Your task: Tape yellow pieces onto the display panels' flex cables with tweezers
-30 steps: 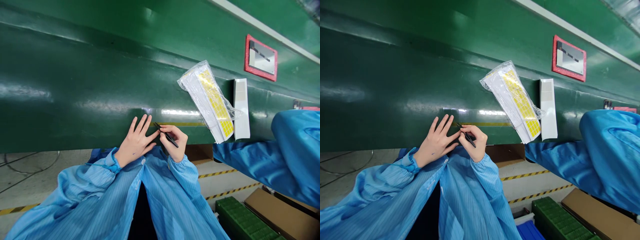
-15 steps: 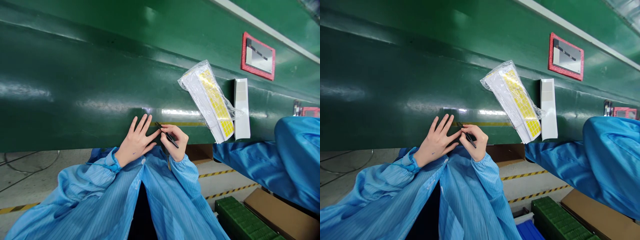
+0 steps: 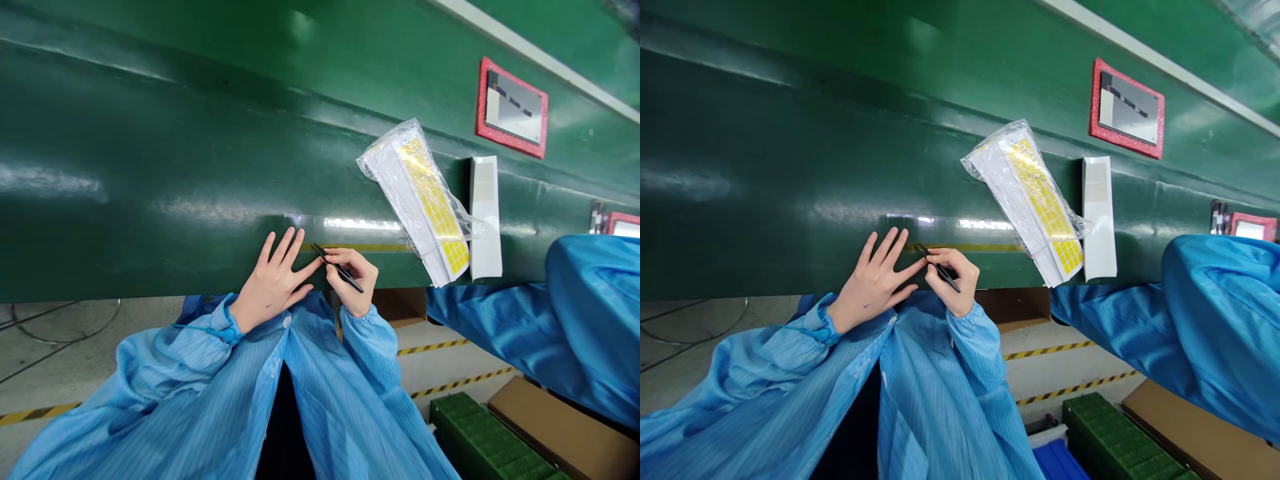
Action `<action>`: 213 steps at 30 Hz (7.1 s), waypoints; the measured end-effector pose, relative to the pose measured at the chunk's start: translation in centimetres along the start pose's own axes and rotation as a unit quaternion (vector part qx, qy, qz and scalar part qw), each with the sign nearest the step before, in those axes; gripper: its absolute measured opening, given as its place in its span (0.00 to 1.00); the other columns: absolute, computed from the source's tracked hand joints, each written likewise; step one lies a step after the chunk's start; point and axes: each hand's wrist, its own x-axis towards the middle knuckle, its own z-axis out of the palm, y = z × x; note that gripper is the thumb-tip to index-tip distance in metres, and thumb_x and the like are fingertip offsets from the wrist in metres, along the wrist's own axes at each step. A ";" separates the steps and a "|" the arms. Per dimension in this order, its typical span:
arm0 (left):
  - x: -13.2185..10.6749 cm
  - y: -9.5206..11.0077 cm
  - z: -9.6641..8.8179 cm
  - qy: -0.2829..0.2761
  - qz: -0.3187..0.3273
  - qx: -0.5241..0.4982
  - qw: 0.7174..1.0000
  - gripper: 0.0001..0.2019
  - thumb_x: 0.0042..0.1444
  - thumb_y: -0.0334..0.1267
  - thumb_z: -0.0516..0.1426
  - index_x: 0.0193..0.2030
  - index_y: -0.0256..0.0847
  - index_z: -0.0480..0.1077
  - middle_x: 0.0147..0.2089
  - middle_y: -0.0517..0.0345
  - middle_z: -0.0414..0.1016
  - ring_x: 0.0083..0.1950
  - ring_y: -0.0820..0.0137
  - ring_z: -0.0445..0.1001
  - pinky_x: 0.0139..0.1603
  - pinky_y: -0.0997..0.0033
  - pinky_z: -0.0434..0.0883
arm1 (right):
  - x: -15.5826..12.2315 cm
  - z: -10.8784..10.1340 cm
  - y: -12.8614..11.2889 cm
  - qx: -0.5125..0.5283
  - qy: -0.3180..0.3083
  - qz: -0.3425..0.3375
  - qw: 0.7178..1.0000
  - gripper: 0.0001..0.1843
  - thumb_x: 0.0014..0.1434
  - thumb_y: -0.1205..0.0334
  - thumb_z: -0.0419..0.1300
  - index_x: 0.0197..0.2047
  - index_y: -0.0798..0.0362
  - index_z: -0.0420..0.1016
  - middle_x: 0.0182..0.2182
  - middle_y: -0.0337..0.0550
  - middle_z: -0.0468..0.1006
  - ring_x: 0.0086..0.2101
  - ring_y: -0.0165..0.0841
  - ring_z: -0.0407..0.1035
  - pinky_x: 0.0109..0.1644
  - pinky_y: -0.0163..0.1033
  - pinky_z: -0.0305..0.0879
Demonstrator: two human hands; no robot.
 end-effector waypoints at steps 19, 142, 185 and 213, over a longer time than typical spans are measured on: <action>0.0 0.0 0.0 -0.005 0.003 0.007 1.000 0.29 0.63 0.45 0.60 0.69 0.45 0.62 0.76 0.31 0.40 0.75 0.40 0.42 0.70 0.31 0.50 | 0.7 -0.3 1.0 0.052 -0.023 -0.018 0.998 0.08 0.51 0.72 0.63 0.34 0.51 0.80 0.37 0.44 0.83 0.39 0.36 0.79 0.43 0.41 0.77; 0.2 0.5 0.2 0.004 -0.038 0.015 0.999 0.28 0.62 0.42 0.60 0.67 0.40 0.63 0.75 0.36 0.47 0.75 0.44 0.47 0.72 0.35 0.50 | 0.6 -2.6 1.0 -0.017 0.003 -0.039 0.999 0.13 0.52 0.74 0.60 0.32 0.47 0.83 0.38 0.40 0.84 0.40 0.37 0.79 0.47 0.43 0.75; 0.1 0.4 0.3 0.012 -0.027 0.021 0.999 0.27 0.63 0.42 0.59 0.67 0.39 0.63 0.75 0.33 0.47 0.75 0.43 0.47 0.71 0.34 0.51 | 1.0 -2.1 -0.1 0.042 0.058 0.153 0.986 0.02 0.46 0.65 0.67 0.27 0.52 0.78 0.27 0.40 0.80 0.26 0.30 0.73 0.32 0.35 0.72; 30.8 -17.6 -9.4 0.090 -0.403 -0.349 0.841 0.12 0.65 0.42 0.60 0.47 0.35 0.71 0.43 0.55 0.74 0.39 0.70 0.75 0.39 0.68 0.76 | -0.4 -5.8 -0.2 0.300 0.196 0.109 0.927 0.12 0.44 0.56 0.70 0.29 0.53 0.74 0.22 0.43 0.77 0.19 0.26 0.62 0.23 0.32 0.59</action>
